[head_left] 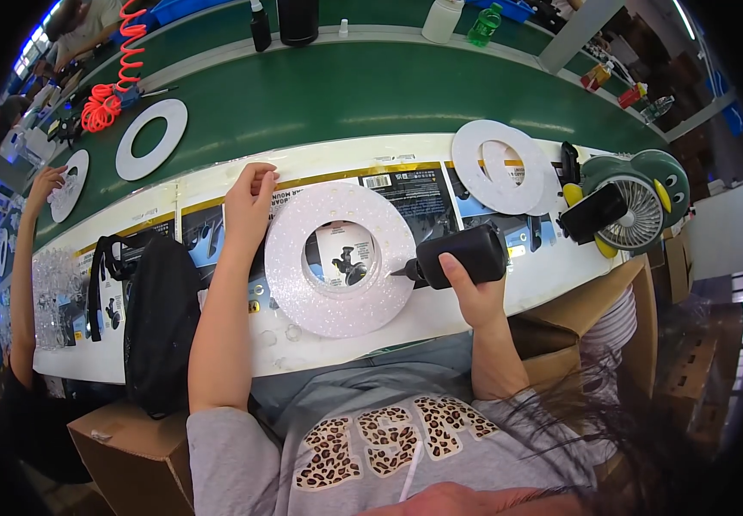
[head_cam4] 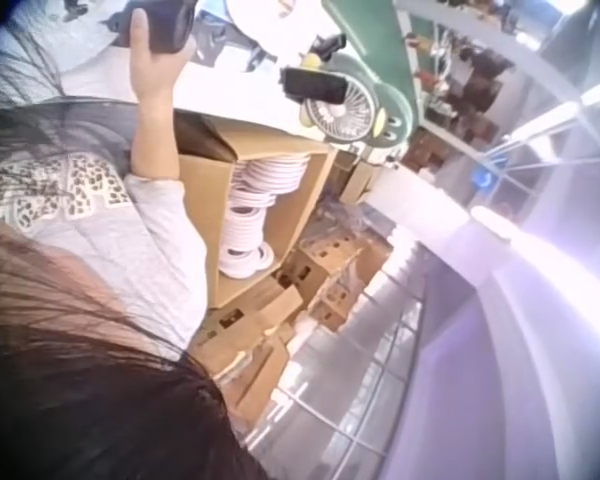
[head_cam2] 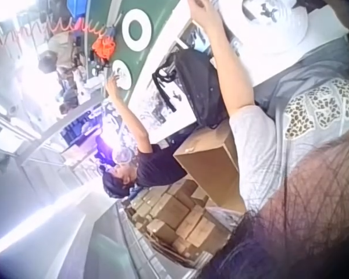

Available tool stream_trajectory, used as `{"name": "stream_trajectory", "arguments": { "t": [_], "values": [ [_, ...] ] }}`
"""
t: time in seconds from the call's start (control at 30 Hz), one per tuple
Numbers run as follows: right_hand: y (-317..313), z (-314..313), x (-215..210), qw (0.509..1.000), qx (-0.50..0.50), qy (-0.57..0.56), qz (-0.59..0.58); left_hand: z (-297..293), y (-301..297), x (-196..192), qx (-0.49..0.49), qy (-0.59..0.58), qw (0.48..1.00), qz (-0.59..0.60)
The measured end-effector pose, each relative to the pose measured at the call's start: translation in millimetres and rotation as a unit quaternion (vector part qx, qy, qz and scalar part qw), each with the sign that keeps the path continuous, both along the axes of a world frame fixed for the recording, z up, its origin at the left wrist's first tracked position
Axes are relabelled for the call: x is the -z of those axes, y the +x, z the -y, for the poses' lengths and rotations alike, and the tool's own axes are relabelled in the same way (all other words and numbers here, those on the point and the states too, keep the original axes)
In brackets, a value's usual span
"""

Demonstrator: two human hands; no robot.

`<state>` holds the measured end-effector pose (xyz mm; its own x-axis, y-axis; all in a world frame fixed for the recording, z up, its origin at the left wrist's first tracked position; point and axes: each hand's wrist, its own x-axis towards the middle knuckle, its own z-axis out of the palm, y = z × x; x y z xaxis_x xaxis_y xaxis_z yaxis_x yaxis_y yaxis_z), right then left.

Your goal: Applying adhesive to circular lamp components on a factory assembly line.

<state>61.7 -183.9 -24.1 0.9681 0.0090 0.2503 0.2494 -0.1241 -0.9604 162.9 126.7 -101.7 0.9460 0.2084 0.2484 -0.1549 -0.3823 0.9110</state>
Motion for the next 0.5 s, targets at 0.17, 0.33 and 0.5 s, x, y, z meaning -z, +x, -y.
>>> {"name": "stream_trajectory", "arguments": {
  "t": [0.17,0.33,0.5],
  "values": [
    [-5.1,6.0,1.7,1.0,-0.004,-0.016,0.024,0.0,-1.0,1.9,0.001,0.0,1.0,0.001],
    [-18.0,4.1,1.4,0.999,-0.002,0.023,0.024,-0.5,-0.9,0.2,0.009,0.003,1.0,-0.011],
    [-24.0,-9.5,-5.8,0.997,-0.048,-0.007,0.056,-0.8,-0.5,-0.2,0.001,0.009,1.0,-0.012]
  ]
}}
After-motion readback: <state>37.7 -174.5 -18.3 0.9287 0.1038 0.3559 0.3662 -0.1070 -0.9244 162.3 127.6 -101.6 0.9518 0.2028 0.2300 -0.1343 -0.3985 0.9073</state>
